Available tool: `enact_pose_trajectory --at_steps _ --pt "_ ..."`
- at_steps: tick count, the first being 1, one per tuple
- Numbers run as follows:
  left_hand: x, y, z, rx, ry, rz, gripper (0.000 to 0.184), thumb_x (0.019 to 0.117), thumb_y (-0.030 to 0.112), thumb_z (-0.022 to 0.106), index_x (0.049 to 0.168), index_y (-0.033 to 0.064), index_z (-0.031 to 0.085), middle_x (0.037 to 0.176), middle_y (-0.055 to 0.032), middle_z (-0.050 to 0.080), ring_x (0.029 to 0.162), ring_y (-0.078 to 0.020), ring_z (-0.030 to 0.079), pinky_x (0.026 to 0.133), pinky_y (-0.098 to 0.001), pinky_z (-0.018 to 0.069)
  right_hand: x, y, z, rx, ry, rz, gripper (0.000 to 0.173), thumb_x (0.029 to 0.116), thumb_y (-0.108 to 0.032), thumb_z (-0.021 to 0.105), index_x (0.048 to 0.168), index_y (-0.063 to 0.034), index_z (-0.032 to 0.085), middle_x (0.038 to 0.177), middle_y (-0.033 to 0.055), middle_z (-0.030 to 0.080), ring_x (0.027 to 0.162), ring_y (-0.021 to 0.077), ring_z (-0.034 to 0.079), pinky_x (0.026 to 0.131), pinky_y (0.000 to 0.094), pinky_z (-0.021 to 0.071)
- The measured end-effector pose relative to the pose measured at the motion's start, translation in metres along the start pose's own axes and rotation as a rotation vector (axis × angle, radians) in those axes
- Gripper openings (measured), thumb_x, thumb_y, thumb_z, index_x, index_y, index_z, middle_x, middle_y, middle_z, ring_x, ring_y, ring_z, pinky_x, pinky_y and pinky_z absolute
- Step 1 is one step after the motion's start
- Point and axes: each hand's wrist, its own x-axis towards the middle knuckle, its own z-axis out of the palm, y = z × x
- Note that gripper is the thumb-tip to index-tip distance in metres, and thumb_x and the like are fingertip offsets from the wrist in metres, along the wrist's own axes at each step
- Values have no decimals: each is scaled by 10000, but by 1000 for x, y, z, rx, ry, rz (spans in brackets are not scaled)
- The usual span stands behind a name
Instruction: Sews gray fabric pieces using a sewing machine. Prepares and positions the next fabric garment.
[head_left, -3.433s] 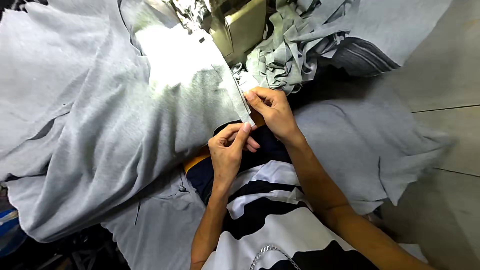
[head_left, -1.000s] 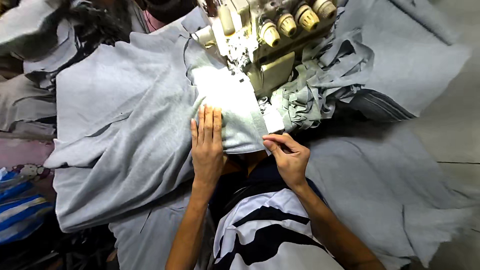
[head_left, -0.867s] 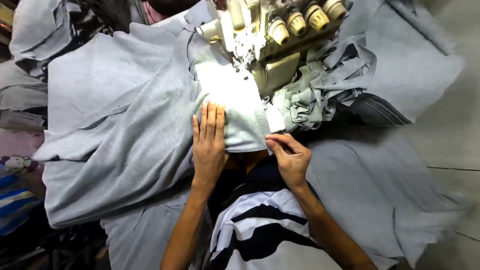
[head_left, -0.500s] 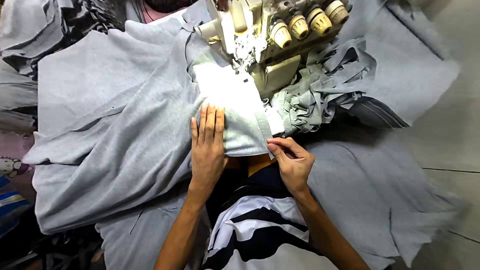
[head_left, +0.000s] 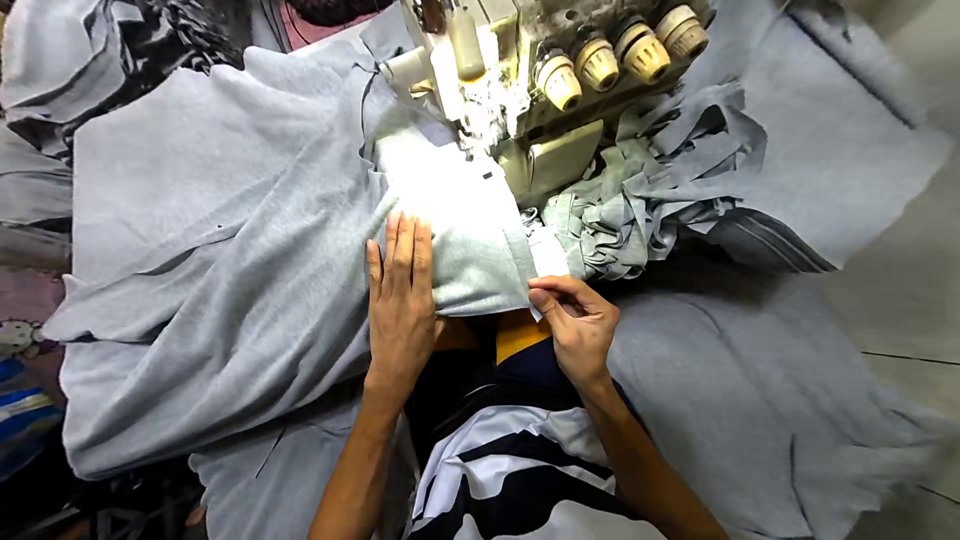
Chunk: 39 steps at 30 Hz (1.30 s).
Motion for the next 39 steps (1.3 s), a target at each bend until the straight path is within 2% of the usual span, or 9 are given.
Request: enact_pose_trajectory --at_steps 5,10,14,19,26,29,32,36,39 --pt "28 -28 -6 -136 -31 -18 1058 615 90 783 1553 -58 318 1653 -225 279 1550 -372 242 1245 -621 183 33 -1 19 -32 1 -6 153 904 -14 750 1056 -10 741 979 52 757 806 96 715 743 254 622" --pt "56 -68 -25 -401 -265 36 1203 737 431 799 1647 33 121 1722 -173 44 1588 -353 64 1281 -562 126 65 -9 37 -122 -23 -100 163 947 -60 730 1106 -29 718 994 46 734 791 79 687 686 222 596" --pt "95 -109 -22 -636 -348 -21 1188 824 848 503 1655 80 144 1716 -188 76 1583 -319 123 1262 -530 198 73 -19 49 -293 25 -76 193 990 -125 670 1182 -99 671 837 27 667 586 72 589 489 207 505" --pt "142 -120 0 -744 -157 -438 703 989 487 614 1519 81 396 1320 -150 621 1124 -186 657 967 -398 550 72 -22 59 -376 100 -32 200 1018 -148 632 1212 -97 627 738 33 627 517 101 556 433 239 473" --pt "149 -145 -11 -820 135 -480 206 1029 215 554 1167 65 582 911 48 621 794 -9 611 757 -241 542 63 -13 43 -313 35 -35 167 1052 -159 576 1179 -77 646 824 3 687 683 84 661 594 250 577" --pt "133 -156 -22 -931 261 -510 166 1039 165 512 1178 89 562 894 82 619 795 -15 623 765 -256 552 48 -5 26 -568 -70 -77 213 1011 -252 634 1162 -113 691 964 -2 698 835 91 654 727 285 563" --pt "112 -163 -32 -969 379 -555 193 1040 132 494 1227 94 522 939 89 624 810 -9 628 756 -238 553 32 1 17 -876 -268 -146 443 948 -429 701 1217 -78 690 1119 111 678 1059 276 623 915 433 523" --pt "86 -177 -40 -1065 397 -544 457 1044 83 463 1490 46 372 1230 -21 638 1005 -92 673 881 -319 581 28 3 19 -1073 -455 -286 384 1002 -358 608 1196 -40 700 1057 177 659 1017 378 623 861 511 505" --pt "76 -181 -42 -1205 354 -500 412 1055 155 451 1458 72 431 1253 -9 652 1061 -111 672 906 -336 587 31 -2 22 -1139 -547 -309 327 1005 -254 612 1189 10 672 1046 206 652 1008 402 636 862 512 522"
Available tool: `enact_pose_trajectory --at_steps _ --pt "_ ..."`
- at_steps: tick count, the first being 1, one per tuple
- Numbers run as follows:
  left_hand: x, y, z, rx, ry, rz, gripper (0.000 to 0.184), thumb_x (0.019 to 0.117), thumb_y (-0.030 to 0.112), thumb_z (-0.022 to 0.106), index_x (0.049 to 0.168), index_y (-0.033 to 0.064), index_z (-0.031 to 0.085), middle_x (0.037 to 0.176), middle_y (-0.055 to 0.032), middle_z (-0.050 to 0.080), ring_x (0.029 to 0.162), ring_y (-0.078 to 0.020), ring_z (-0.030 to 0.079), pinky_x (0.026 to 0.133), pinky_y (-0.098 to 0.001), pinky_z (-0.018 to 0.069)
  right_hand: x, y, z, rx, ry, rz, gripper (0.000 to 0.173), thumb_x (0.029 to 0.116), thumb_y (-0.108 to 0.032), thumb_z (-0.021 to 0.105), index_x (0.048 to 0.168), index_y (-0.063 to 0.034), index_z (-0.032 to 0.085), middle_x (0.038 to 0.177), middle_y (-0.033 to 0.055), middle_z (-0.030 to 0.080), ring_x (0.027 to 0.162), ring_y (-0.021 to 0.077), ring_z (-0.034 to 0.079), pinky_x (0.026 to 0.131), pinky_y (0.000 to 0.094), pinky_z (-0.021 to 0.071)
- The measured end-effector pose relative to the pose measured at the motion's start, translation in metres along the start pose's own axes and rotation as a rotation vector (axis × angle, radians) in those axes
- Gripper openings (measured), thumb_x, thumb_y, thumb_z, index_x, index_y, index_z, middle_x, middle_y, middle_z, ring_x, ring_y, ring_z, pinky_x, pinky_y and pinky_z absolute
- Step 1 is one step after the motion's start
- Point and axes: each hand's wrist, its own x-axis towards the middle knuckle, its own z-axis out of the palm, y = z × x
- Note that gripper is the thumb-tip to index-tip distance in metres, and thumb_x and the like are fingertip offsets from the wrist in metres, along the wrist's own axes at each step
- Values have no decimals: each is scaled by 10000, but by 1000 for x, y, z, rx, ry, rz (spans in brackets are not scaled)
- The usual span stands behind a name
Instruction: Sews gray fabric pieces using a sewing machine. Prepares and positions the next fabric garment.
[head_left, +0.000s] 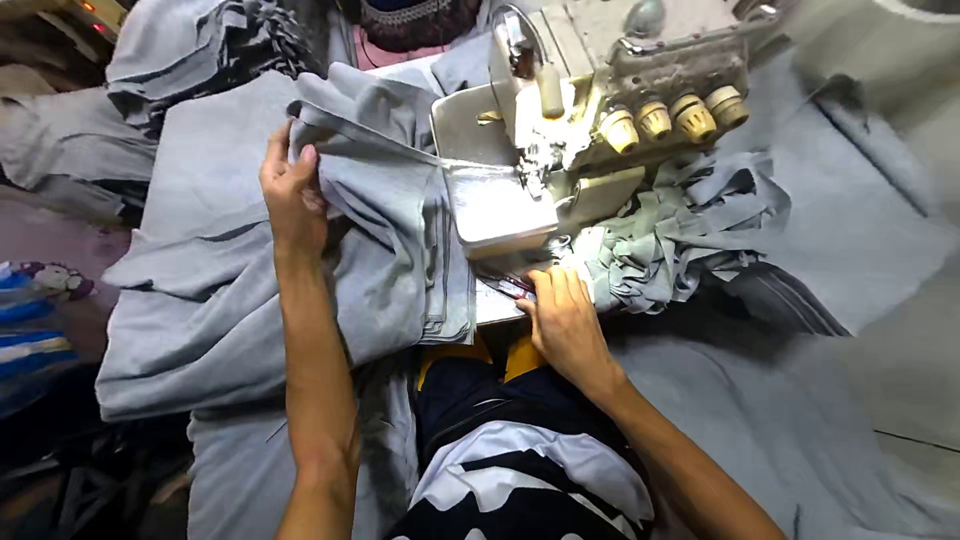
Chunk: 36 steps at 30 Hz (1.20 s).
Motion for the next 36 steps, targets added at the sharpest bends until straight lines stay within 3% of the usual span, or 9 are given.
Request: enact_pose_trajectory --at_steps 4,7,10,13,19,25,29,33,36 --pt "-3 -7 -1 30 88 91 281 1021 245 553 1230 65 606 1060 33 721 974 -75 698 892 -312 592 -6 -2 -28 133 -185 39 295 1041 -236 528 1179 -28 685 1051 192 636 1013 368 633 886 482 538" --pt "-4 -14 2 -100 173 214 347 1026 136 527 1340 -6 496 1156 -9 679 1057 -102 670 969 -338 562 -4 2 -64 597 -388 119 402 1115 -347 345 1151 -113 670 988 15 614 865 113 610 757 289 530" --pt "-8 -15 4 -201 160 298 377 1021 102 509 1373 -5 427 1198 -13 654 1090 -120 659 992 -360 555 14 -4 -80 1210 -499 195 436 1130 -345 263 1161 -55 586 749 -16 646 586 45 570 533 196 477" --pt "-10 -15 3 -247 160 314 333 1025 94 500 1344 12 450 1167 -13 665 1066 -123 667 982 -363 559 41 -20 -82 1361 -479 314 478 1122 -326 189 1123 -60 586 625 -16 597 464 15 489 437 151 390" --pt "-13 -18 2 -273 175 308 273 1034 92 491 1296 18 508 1111 -13 689 1020 -126 685 953 -362 575 91 -44 -75 1394 -433 515 474 1138 -351 202 1074 -81 586 552 -36 467 382 3 327 367 144 293" --pt "-12 -20 3 -284 221 226 295 1056 100 449 1323 -9 514 1108 -44 702 1020 -149 695 947 -377 586 103 -44 -73 1371 -432 520 450 1134 -380 249 938 -123 562 538 -62 363 375 8 249 347 156 229" --pt "-7 -28 2 -16 269 119 380 1049 237 536 1321 -28 520 1141 -84 676 1036 -133 679 942 -353 580 88 -34 -72 1172 -485 296 435 1117 -354 272 1002 -112 614 590 -37 489 454 34 389 435 186 338" --pt "-17 -24 2 515 272 53 719 999 393 612 1479 -74 351 1353 -256 567 1199 -291 609 1002 -438 521 43 -18 -70 600 -504 99 392 1105 -405 375 1167 -147 663 872 -9 622 691 89 568 625 289 492" --pt "-67 11 -1 727 227 160 645 1001 404 622 1413 -55 432 1299 -243 577 1133 -303 611 915 -440 540 11 -19 -55 261 -407 128 383 1089 -369 452 1219 -85 673 1054 116 668 878 238 670 778 450 557"
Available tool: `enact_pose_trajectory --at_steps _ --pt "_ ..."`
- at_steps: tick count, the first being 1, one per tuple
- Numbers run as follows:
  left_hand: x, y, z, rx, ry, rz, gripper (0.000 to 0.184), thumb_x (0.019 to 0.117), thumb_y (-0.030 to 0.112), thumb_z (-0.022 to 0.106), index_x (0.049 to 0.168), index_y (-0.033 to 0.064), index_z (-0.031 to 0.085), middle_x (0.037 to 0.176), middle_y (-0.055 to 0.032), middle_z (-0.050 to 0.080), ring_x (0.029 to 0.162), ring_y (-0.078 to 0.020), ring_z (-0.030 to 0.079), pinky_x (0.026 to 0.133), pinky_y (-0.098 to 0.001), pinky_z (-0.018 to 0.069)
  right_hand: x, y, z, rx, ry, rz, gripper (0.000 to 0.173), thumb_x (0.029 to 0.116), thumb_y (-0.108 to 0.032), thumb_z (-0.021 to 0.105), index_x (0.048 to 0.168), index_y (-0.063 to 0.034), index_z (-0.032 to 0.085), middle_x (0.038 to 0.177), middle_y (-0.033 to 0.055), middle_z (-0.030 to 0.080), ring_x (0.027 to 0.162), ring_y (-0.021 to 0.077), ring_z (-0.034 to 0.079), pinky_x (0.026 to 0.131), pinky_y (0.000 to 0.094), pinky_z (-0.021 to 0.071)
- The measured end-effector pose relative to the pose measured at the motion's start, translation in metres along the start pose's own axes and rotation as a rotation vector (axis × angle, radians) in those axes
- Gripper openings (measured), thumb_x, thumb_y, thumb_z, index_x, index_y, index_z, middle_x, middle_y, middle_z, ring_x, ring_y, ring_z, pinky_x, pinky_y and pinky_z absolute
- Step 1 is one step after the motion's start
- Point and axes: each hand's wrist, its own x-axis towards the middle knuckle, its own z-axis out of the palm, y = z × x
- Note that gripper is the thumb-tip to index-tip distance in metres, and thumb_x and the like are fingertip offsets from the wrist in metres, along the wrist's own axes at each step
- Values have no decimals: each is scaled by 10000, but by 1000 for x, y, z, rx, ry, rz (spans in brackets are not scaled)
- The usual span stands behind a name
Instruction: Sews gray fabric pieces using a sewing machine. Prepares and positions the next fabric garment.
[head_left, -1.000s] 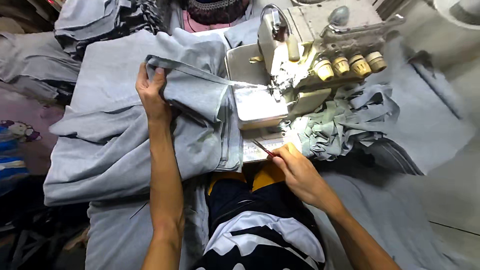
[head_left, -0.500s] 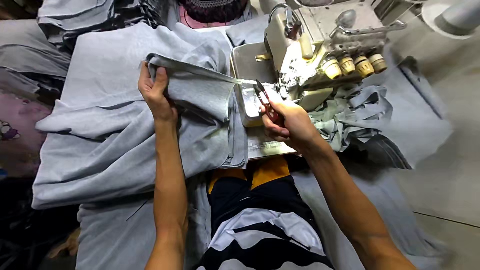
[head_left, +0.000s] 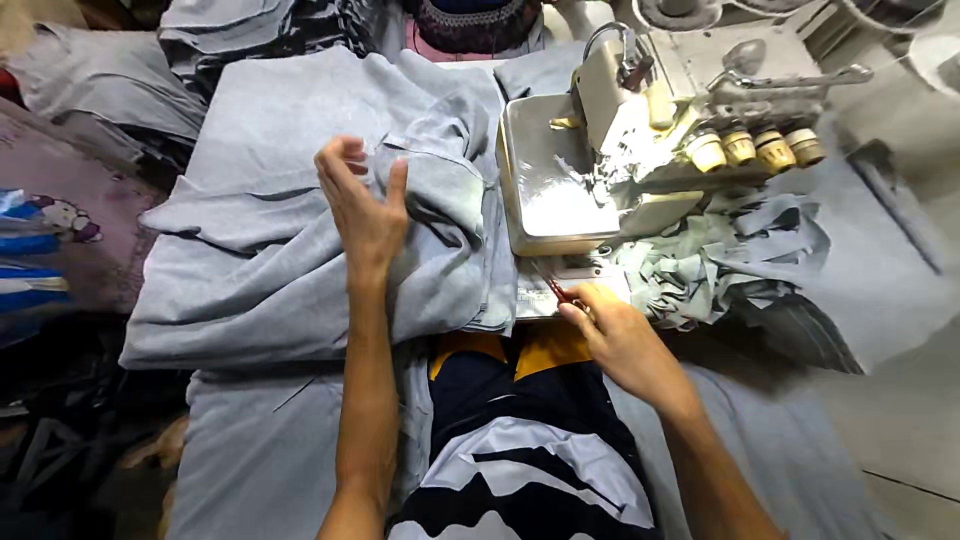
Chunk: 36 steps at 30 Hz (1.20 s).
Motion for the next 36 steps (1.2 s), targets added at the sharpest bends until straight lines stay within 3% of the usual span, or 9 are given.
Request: enact_pose_trajectory --at_steps 5,12,17,20,23,26,29,32,36 --pt "-107 25 -28 143 -428 164 447 911 345 764 1213 44 630 1111 -126 656 1008 -274 650 866 -476 565 3 5 28 -237 201 64 438 1031 -321 598 1264 50 589 1113 273 629 815 404 694 694 545 574" --pt "-138 13 -22 178 -252 287 138 998 150 652 1029 34 720 973 -120 700 909 -250 689 806 -412 568 11 -28 16 -322 314 172 562 977 -394 685 1336 20 559 1157 311 579 966 497 637 709 604 533" --pt "-135 24 -23 77 -163 244 112 1006 86 627 1039 -15 661 970 -133 645 872 -192 650 789 -311 558 17 -51 23 76 201 -90 341 1039 -316 599 1216 -32 658 1028 152 661 892 310 663 753 501 558" --pt "-136 31 -19 31 -117 239 97 1018 72 605 1034 -16 641 960 -113 637 861 -153 637 787 -270 547 27 -75 46 479 -13 -207 301 1043 -341 594 1180 -85 671 896 55 680 718 153 643 635 361 556" --pt "-137 36 -22 -11 -92 202 103 1028 78 589 1065 -4 638 973 -85 641 860 -111 639 769 -243 553 32 -94 69 692 27 -184 194 958 -220 738 917 -64 631 692 48 618 547 141 580 484 310 487" --pt "-143 33 -33 -75 -149 266 240 1014 135 609 1190 -24 576 1135 -135 625 1049 -176 640 927 -321 560 34 -93 73 859 82 -155 165 920 -167 783 920 -62 656 744 71 699 567 160 657 494 304 562" --pt "-154 27 -41 -28 -216 355 451 910 228 765 1232 -11 558 1242 -170 577 1190 -256 578 1029 -383 503 35 -88 72 987 75 -172 218 924 -184 781 869 -55 613 657 89 659 485 147 602 428 260 502" --pt "-156 19 -51 20 -176 343 222 932 67 710 1128 -24 656 1131 -168 676 1094 -250 659 979 -374 546 35 -84 78 1033 81 -186 271 910 -209 798 821 -74 581 603 72 594 438 118 528 392 228 437" --pt "-131 9 -90 -191 -100 217 99 946 14 694 1041 -12 706 1028 -75 740 952 -151 727 886 -341 618 37 -80 81 1150 61 -269 188 921 -164 771 860 -86 611 753 37 589 603 87 536 511 211 454"
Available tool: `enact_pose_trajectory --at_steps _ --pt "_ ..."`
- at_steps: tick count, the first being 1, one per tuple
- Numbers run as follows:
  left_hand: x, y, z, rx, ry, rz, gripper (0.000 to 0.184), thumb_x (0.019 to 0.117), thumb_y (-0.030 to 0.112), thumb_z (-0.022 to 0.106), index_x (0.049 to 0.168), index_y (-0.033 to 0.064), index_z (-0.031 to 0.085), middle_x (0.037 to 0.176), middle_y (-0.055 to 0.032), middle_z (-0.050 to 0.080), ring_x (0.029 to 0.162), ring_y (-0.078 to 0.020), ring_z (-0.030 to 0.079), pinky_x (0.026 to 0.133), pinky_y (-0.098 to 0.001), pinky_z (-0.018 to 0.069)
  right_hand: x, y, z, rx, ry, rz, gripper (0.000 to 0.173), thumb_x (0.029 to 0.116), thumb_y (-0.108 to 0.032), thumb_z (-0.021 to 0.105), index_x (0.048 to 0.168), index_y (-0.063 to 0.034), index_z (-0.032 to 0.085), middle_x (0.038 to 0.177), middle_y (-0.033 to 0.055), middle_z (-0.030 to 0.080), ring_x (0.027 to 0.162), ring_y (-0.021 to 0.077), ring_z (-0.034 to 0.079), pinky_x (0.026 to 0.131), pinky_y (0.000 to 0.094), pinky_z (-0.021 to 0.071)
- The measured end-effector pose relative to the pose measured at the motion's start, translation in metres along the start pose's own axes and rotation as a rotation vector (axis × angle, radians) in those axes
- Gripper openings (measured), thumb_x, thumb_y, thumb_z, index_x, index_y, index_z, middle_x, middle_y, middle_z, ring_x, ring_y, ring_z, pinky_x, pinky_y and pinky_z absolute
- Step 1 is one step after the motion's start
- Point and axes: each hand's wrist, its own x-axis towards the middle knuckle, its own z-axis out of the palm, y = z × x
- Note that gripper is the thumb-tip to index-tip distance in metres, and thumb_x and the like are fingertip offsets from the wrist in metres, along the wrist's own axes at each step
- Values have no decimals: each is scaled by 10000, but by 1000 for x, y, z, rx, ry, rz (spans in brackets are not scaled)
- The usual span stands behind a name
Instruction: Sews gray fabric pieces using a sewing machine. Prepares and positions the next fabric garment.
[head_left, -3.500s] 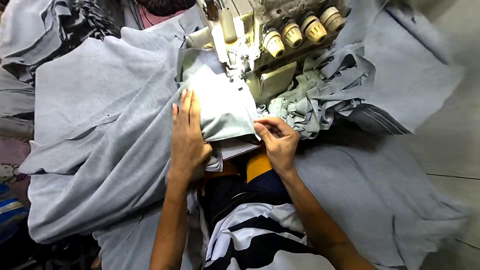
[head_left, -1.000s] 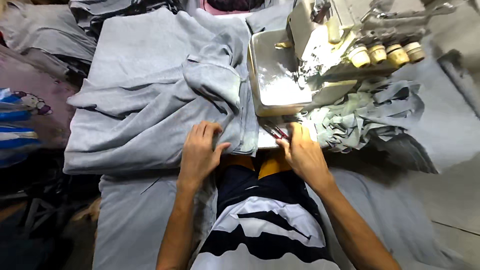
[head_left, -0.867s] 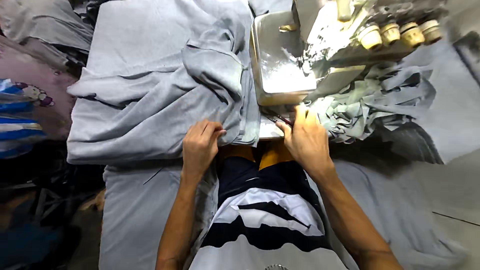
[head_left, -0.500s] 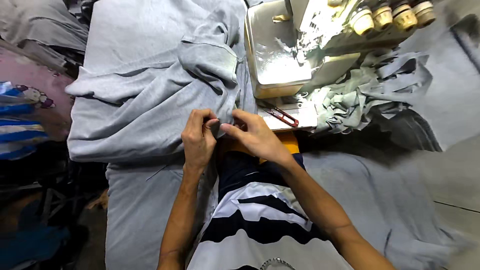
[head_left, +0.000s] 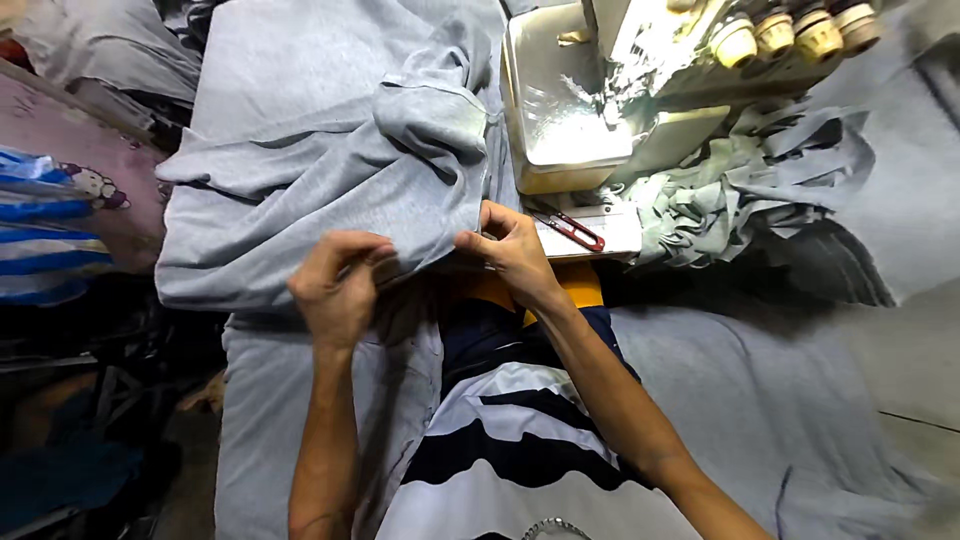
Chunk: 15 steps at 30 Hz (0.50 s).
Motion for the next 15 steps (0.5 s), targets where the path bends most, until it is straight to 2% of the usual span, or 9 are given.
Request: enact_pose_trajectory --at_steps 2,3,4,6,8,10,13,15 --pt "15 -1 -28 -70 -31 -35 86 1004 85 630 1080 51 649 1018 -14 726 931 -145 727 877 -368 625 0 -3 -2 52 -33 -28 173 930 -177 763 899 -90 617 833 37 618 687 85 585 577 220 507" --pt "23 3 -38 -104 -84 -44 87 1029 164 605 1090 104 625 1018 22 713 936 -139 725 881 -370 624 0 -5 -2 61 -45 -41 169 929 -171 762 903 -89 616 852 39 618 709 89 592 594 225 518" --pt "29 10 -43 -134 -156 -44 126 1029 230 612 1104 128 615 1037 29 702 958 -145 718 891 -375 620 0 -6 -1 64 -53 -45 170 929 -164 761 900 -86 613 845 42 612 702 93 586 584 226 508" --pt "33 25 -33 -114 -298 -11 298 954 287 722 1156 94 620 1106 -12 697 1012 -158 707 905 -377 617 1 -9 3 65 -66 -40 165 936 -171 754 900 -84 618 801 40 613 654 85 576 548 215 494" --pt "28 35 -6 10 -355 55 382 888 252 797 1157 27 645 1089 -66 695 992 -155 699 895 -363 612 2 -10 8 76 -74 -38 167 939 -171 748 890 -77 619 752 42 599 603 84 552 508 207 462" --pt "21 32 14 95 -307 107 237 904 155 778 1062 1 693 989 -78 711 910 -139 704 858 -332 608 2 -9 10 80 -89 -39 188 926 -151 759 862 -71 601 732 52 591 585 93 545 492 213 449" --pt "24 28 8 23 -208 19 110 887 12 726 996 1 718 940 -45 747 838 -81 723 801 -272 623 2 -2 3 118 -105 -44 182 911 -152 778 879 -70 618 787 51 618 633 94 574 532 225 482" --pt "29 24 -11 -17 -121 -76 124 907 14 695 1028 36 687 966 -4 731 817 -44 698 753 -231 605 -1 3 -5 124 -109 -55 192 922 -186 771 889 -88 609 801 35 604 644 80 560 541 217 477"
